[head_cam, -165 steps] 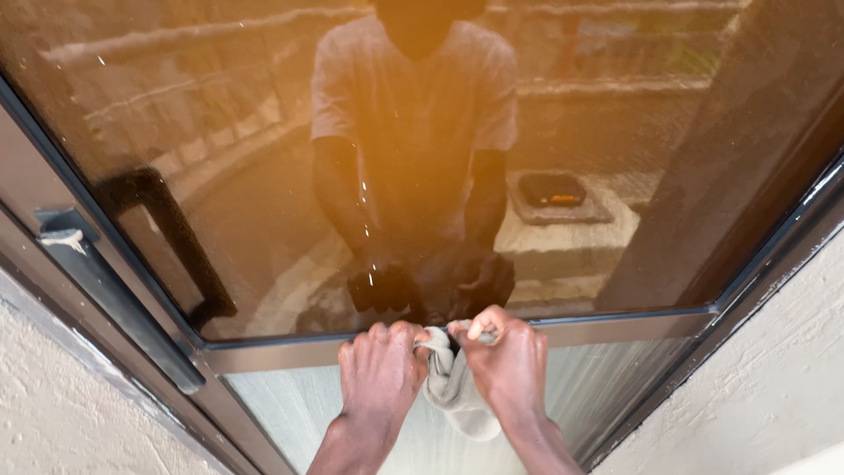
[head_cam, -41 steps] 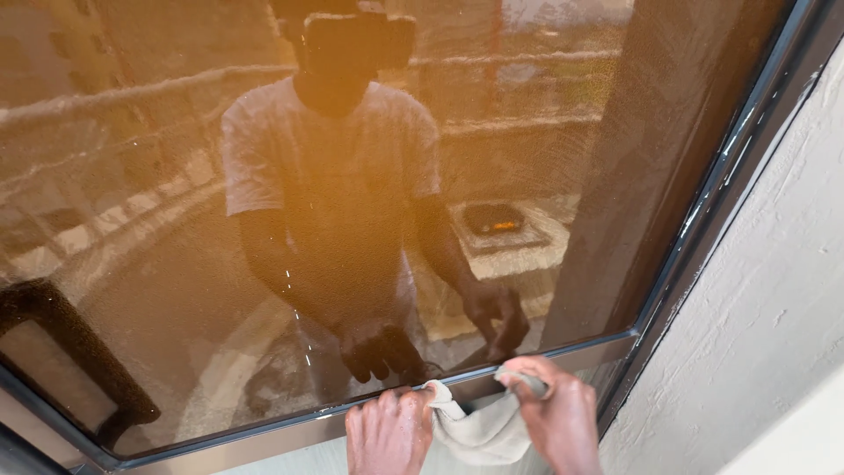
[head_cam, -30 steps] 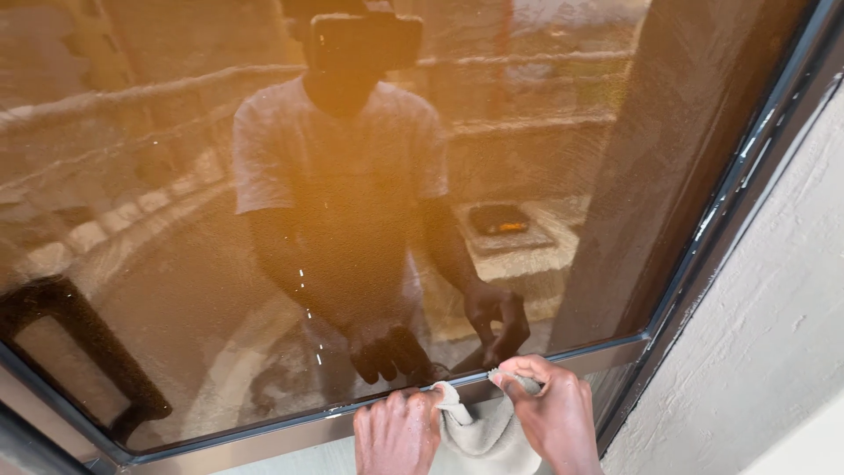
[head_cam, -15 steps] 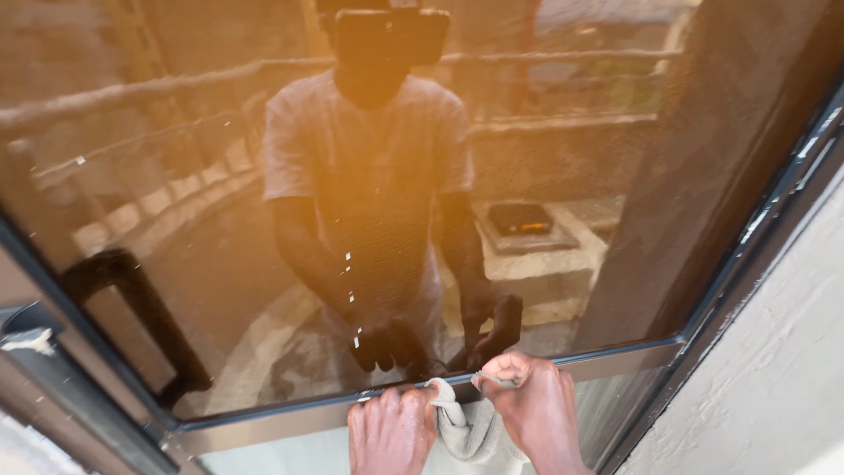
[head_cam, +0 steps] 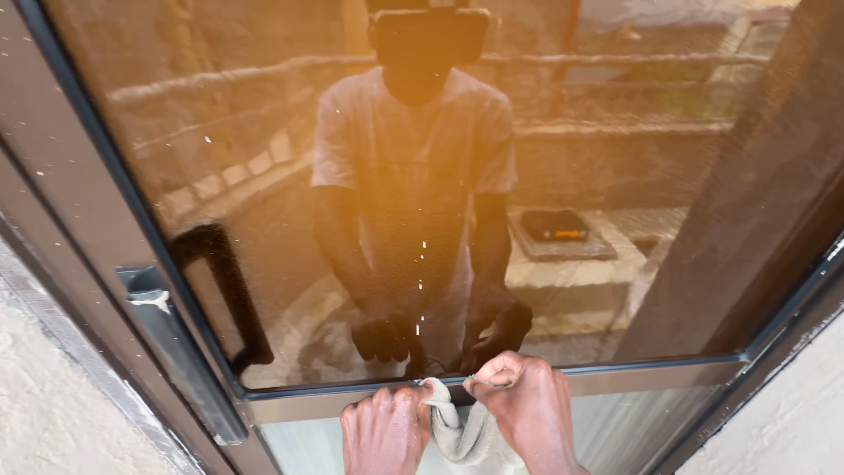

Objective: The person wipes a tinted glass window using a white cloth. They move the cloth in circular and back-and-forth motions across the glass surface and along the bottom frame.

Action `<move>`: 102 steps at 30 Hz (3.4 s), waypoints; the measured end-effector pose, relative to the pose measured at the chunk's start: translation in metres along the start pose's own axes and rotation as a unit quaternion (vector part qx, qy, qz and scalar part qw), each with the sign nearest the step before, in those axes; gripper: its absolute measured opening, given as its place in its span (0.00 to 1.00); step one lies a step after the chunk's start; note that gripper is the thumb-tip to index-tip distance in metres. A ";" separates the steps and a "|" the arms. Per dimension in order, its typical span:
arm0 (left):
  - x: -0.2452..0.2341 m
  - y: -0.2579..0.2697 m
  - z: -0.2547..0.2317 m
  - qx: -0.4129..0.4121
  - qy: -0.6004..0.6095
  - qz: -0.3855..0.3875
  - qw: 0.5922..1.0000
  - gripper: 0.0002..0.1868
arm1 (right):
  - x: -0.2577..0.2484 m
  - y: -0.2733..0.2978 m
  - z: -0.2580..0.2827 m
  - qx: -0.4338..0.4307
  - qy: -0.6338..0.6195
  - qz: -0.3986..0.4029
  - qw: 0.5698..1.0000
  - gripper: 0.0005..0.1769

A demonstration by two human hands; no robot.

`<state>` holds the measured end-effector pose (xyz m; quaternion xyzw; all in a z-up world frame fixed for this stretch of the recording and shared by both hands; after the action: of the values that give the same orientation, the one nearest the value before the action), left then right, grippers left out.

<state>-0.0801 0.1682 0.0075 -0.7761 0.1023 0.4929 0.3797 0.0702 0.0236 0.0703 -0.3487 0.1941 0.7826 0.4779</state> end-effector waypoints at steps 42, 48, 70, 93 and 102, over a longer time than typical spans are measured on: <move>0.021 -0.002 0.013 -0.012 0.030 0.042 0.999 0.17 | -0.035 -0.018 -0.070 0.033 -0.061 -0.142 0.987 0.18; 0.028 0.003 0.015 -0.021 0.039 0.045 0.998 0.17 | -0.028 -0.004 -0.071 -0.096 -0.107 -0.242 0.959 0.09; 0.034 0.013 0.019 0.023 0.030 -0.147 0.988 0.12 | 0.058 -0.010 -0.080 -0.003 -0.395 -0.028 0.918 0.20; -0.009 0.004 0.005 0.002 0.033 0.069 0.997 0.11 | 0.036 0.052 0.012 -0.359 -0.121 -0.192 0.905 0.14; -0.007 0.008 0.012 -0.009 -0.019 0.018 1.000 0.14 | 0.007 0.022 -0.013 -0.284 -0.082 -0.124 0.947 0.11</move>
<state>-0.0962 0.1698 0.0062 -0.7681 0.1047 0.5149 0.3659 0.0530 0.0092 0.0557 -0.4258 -0.1212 0.7660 0.4661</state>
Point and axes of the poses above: each hand's wrist, its own y-axis away from the middle knuckle, its own x-axis out of the palm, z = x × y, the point moved 10 cm from there along -y, towards the middle knuckle, and after that the axes turned 1 degree about x, right-handed, at the moved point
